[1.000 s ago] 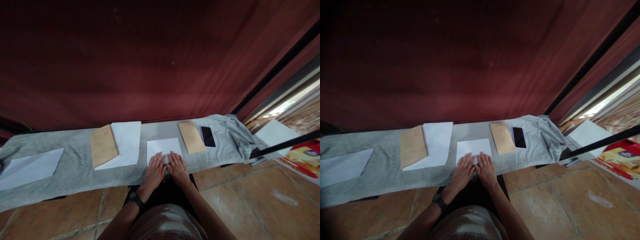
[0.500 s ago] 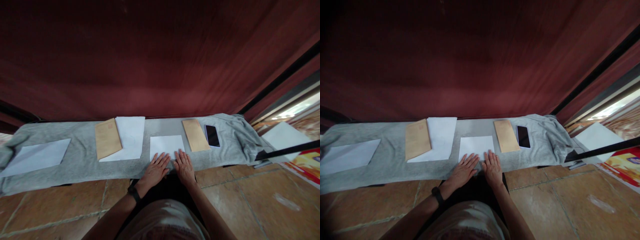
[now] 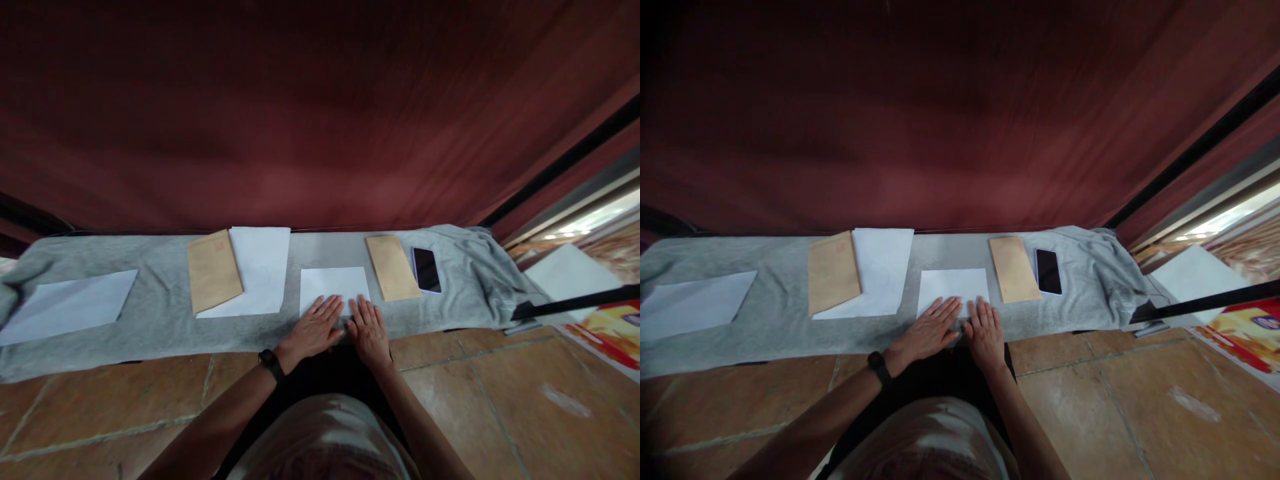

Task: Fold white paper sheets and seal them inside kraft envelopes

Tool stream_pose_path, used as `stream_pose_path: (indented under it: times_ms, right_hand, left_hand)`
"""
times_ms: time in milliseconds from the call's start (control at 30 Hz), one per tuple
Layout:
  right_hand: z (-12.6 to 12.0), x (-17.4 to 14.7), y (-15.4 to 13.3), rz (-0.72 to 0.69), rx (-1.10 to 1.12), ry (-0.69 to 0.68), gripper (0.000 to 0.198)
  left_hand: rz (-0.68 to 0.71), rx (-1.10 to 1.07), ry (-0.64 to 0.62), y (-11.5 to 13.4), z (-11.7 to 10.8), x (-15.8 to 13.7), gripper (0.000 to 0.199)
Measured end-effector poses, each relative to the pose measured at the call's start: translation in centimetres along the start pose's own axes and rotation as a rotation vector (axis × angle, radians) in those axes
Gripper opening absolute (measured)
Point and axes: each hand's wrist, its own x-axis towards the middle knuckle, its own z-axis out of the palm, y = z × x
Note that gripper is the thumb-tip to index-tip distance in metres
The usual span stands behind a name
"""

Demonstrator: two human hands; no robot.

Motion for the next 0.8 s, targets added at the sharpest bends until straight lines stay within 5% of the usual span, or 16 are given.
stream_pose_path:
  times_ms: [800]
  right_hand:
    - [-0.1, 0.3, -0.2, 0.035, 0.027, -0.001, 0.053]
  left_hand:
    - [-0.141, -0.013, -0.076, -4.5, 1.3, 5.4, 0.068]
